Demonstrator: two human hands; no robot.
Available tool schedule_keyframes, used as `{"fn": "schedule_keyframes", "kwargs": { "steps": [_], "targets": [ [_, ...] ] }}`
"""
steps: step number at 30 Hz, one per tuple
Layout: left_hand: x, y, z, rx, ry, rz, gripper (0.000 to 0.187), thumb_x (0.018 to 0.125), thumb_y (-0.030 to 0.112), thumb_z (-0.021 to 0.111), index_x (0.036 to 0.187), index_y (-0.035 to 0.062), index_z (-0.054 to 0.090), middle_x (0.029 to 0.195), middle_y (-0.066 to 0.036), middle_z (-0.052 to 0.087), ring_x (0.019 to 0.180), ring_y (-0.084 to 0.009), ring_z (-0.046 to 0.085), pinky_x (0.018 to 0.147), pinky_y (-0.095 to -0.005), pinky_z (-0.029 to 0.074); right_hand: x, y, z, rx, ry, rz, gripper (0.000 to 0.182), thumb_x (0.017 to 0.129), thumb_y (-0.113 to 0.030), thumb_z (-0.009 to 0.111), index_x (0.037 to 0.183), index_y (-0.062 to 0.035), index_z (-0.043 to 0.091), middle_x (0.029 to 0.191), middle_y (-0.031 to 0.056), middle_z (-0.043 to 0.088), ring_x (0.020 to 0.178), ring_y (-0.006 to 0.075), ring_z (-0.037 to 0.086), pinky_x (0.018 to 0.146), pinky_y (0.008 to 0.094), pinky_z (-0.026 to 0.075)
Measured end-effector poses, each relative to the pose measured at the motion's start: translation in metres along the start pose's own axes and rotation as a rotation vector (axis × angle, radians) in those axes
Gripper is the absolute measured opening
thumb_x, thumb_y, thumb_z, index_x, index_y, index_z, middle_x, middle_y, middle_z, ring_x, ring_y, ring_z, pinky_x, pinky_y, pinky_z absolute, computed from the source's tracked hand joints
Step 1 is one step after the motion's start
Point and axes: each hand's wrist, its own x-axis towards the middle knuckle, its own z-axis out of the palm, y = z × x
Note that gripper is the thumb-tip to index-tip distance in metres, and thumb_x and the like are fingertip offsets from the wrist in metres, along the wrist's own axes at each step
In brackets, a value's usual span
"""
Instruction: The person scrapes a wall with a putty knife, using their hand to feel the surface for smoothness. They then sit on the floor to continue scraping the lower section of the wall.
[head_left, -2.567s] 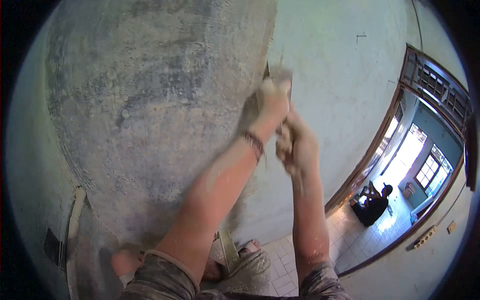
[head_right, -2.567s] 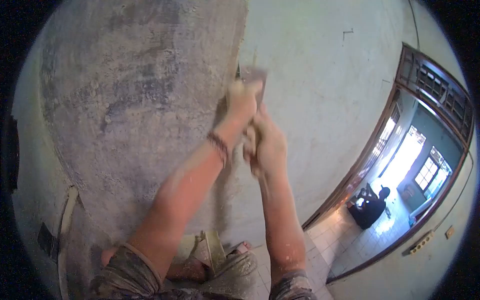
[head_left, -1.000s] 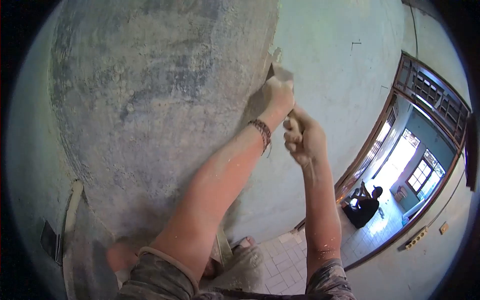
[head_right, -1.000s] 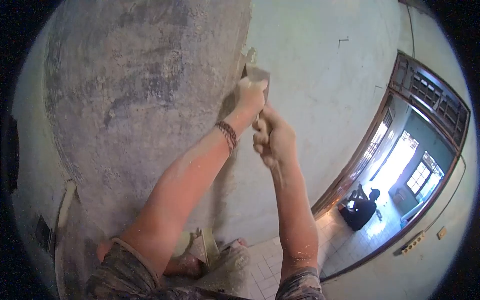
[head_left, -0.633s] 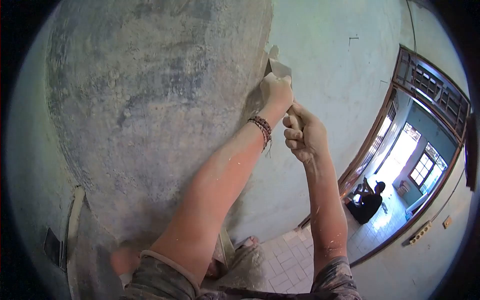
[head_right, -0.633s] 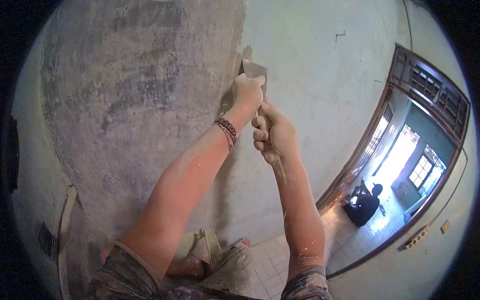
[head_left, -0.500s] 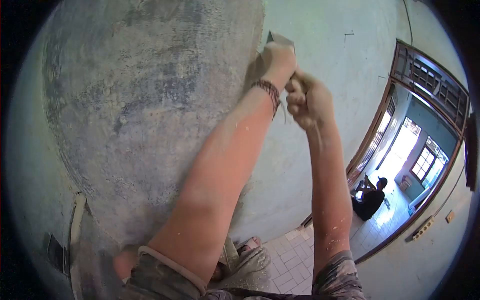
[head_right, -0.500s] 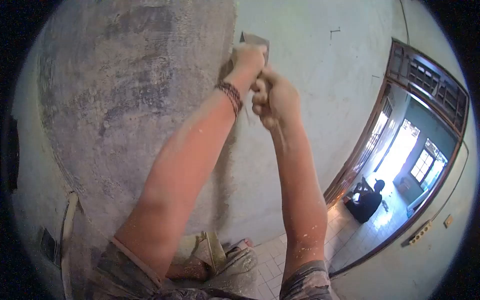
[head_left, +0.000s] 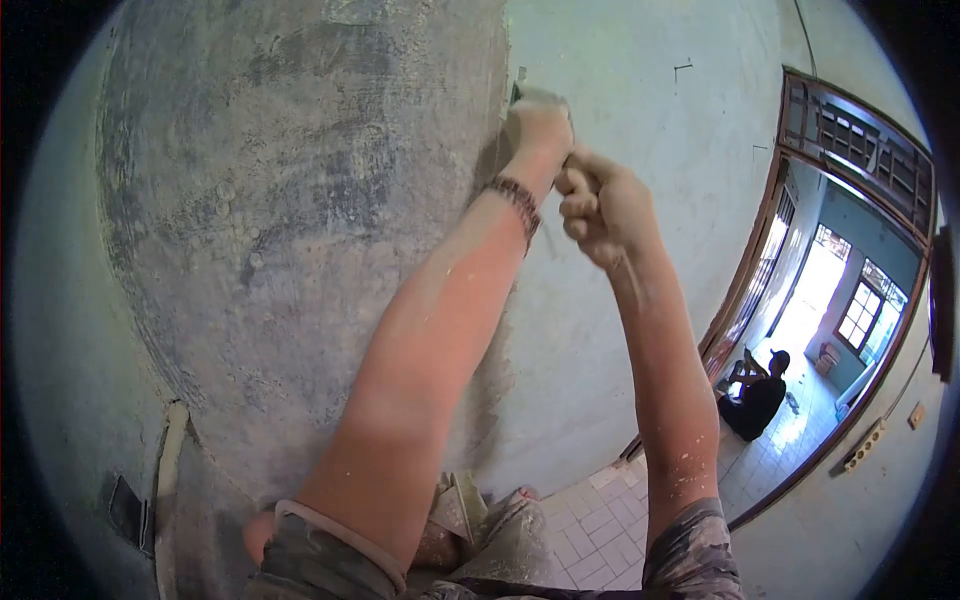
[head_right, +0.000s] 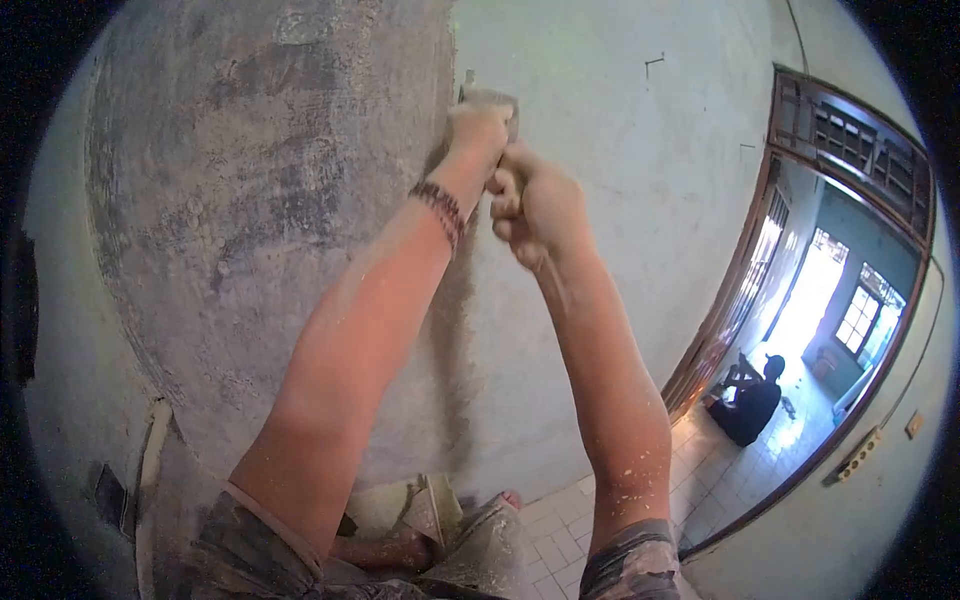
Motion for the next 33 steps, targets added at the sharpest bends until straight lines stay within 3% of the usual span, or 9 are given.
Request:
{"fn": "schedule_keyframes", "kwargs": {
  "steps": [5,8,15,19,26,28,30,32,33],
  "targets": [
    [0.018,-0.023,-0.002,0.200,0.049,0.215,0.020,0.077,0.015,0.064,0.075,-0.0042,0.056,0.066,-0.015,0.058,0.056,-0.0266,0.060,0.046,-0.0414,0.046,-0.002,0.004,0.004,0.021,0.012,0.048,0.012,0.096,-0.019,0.046,0.092,-0.0111,0.054,0.066,-0.0052,0.047,0.043,0.0000,0.035,0.035,0.0172,0.025],
    [0.044,0.022,0.008,0.044,-0.148,-0.121,0.019,0.075,0.012,0.067,0.078,-0.0049,0.058,0.066,-0.014,0.059,0.060,-0.0253,0.060,0.050,-0.0385,0.047,0.021,-0.021,0.010,0.015,-0.014,-0.053,0.011,0.096,-0.018,0.046,0.091,-0.0113,0.053,0.065,-0.0052,0.047,0.043,-0.0003,0.035,0.034,0.0172,0.024],
    [0.026,-0.015,0.005,0.123,0.069,0.193,0.022,0.082,0.018,0.062,0.082,-0.0038,0.061,0.076,-0.015,0.063,0.060,-0.0262,0.059,0.053,-0.0418,0.048,0.006,-0.010,0.001,-0.022,-0.013,0.017,0.014,0.095,-0.016,0.045,0.090,-0.0088,0.056,0.063,-0.0029,0.050,0.045,0.0035,0.039,0.040,0.0197,0.028],
    [0.071,0.036,0.019,0.288,-0.123,0.018,0.022,0.084,0.019,0.060,0.087,-0.0025,0.065,0.080,-0.015,0.065,0.070,-0.0256,0.063,0.062,-0.0387,0.051,0.033,-0.041,0.022,0.000,-0.069,-0.096,0.022,0.097,-0.018,0.045,0.076,-0.0127,0.047,0.064,-0.0041,0.046,0.045,0.0014,0.034,0.038,0.0172,0.023],
    [0.086,-0.019,0.023,0.306,0.088,0.479,0.024,0.086,0.024,0.062,0.093,0.0011,0.066,0.078,-0.012,0.066,0.060,-0.0271,0.062,0.049,-0.0378,0.048,0.021,-0.023,0.013,-0.071,-0.008,-0.040,0.023,0.097,-0.016,0.044,0.076,-0.0115,0.048,0.062,-0.0041,0.046,0.044,0.0012,0.033,0.037,0.0178,0.023],
    [0.091,0.030,0.022,0.279,-0.007,0.099,0.022,0.083,0.023,0.065,0.092,0.0027,0.063,0.071,-0.008,0.062,0.050,-0.0220,0.054,0.042,-0.0358,0.042,0.044,-0.037,0.031,-0.055,-0.030,-0.097,0.022,0.097,-0.015,0.044,0.076,-0.0107,0.048,0.062,-0.0038,0.046,0.044,0.0014,0.034,0.036,0.0179,0.023],
    [0.087,0.056,0.021,0.377,-0.249,0.251,0.019,0.084,0.023,0.064,0.086,0.0045,0.060,0.065,-0.006,0.056,0.043,-0.0187,0.046,0.038,-0.0344,0.035,0.048,-0.059,0.034,-0.009,0.008,-0.186,0.021,0.096,-0.014,0.044,0.076,-0.0099,0.048,0.062,-0.0035,0.047,0.044,0.0015,0.034,0.036,0.0180,0.023],
    [0.031,0.094,0.008,-0.039,-0.196,-0.227,0.016,0.085,0.022,0.060,0.079,0.0064,0.059,0.065,-0.005,0.056,0.040,-0.0196,0.043,0.037,-0.0361,0.034,0.039,-0.065,0.037,-0.037,-0.044,-0.158,0.019,0.095,-0.013,0.044,0.077,-0.0089,0.048,0.063,-0.0030,0.048,0.044,0.0016,0.035,0.036,0.0180,0.022],
    [0.069,0.058,0.013,0.282,-0.358,0.080,0.017,0.085,0.022,0.059,0.079,0.0063,0.061,0.066,-0.006,0.057,0.041,-0.0213,0.046,0.038,-0.0373,0.035,0.031,-0.056,0.033,-0.079,-0.010,-0.181,0.019,0.095,-0.012,0.044,0.076,-0.0097,0.047,0.063,-0.0026,0.049,0.044,0.0010,0.036,0.036,0.0173,0.023]
  ]
}}
